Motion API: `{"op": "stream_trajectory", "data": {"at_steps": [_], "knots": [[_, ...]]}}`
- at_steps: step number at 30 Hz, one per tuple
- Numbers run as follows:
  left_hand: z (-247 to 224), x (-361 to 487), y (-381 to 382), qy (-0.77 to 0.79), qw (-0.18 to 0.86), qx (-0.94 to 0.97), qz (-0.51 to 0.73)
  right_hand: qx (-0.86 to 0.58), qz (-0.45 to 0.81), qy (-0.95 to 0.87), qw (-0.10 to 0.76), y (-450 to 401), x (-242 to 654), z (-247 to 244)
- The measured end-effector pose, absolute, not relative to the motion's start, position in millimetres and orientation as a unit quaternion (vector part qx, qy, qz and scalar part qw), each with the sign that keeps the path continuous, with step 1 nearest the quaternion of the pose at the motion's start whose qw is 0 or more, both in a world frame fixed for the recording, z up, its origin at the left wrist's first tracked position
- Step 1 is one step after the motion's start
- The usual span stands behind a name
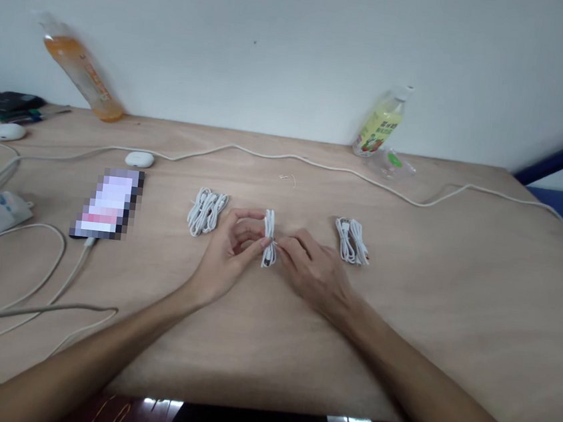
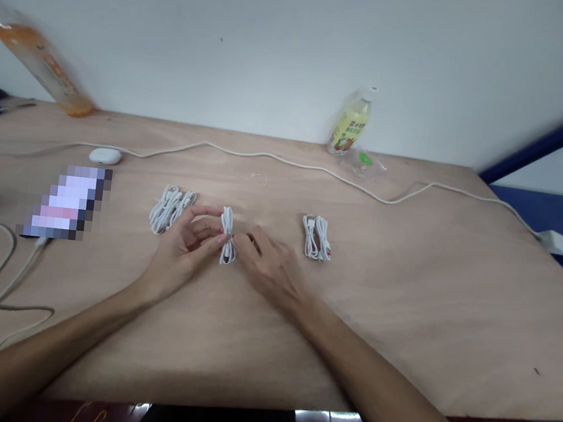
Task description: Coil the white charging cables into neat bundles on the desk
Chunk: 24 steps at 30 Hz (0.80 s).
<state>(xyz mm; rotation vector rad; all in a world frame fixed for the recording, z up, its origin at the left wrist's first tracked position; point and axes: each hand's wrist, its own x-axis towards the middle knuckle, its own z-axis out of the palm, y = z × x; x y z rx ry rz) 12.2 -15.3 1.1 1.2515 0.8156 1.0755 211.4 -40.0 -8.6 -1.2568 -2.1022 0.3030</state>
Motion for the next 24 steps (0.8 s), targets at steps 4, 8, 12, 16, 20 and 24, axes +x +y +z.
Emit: {"op": "stream_trajectory", "data": {"at_steps": [4, 8, 12, 16, 20, 24], "knots": [[2, 14, -17, 0.349, 0.599, 0.555, 0.460, -0.486, 0.076, -0.815, 0.305, -38, 210, -11], [1, 15, -19, 0.341, 0.590, 0.566, 0.464, -0.498, 0.123, -0.785, 0.348, -41, 207, -10], [-1, 15, -21, 0.340, 0.578, 0.585, 0.457, -0.494, 0.243, -0.728, 0.408, -44, 205, -4], [-2, 14, -21, 0.337, 0.579, 0.593, 0.446, -0.497, 0.373, -0.660, 0.421, -42, 207, 3], [-2, 14, -19, 0.333, 0.596, 0.579, 0.446, -0.489, 0.448, -0.612, 0.431, -37, 210, 7], [-3, 13, -17, 0.338, 0.622, 0.545, 0.450, -0.495, 0.502, -0.557, 0.439, -33, 212, 7]]}}
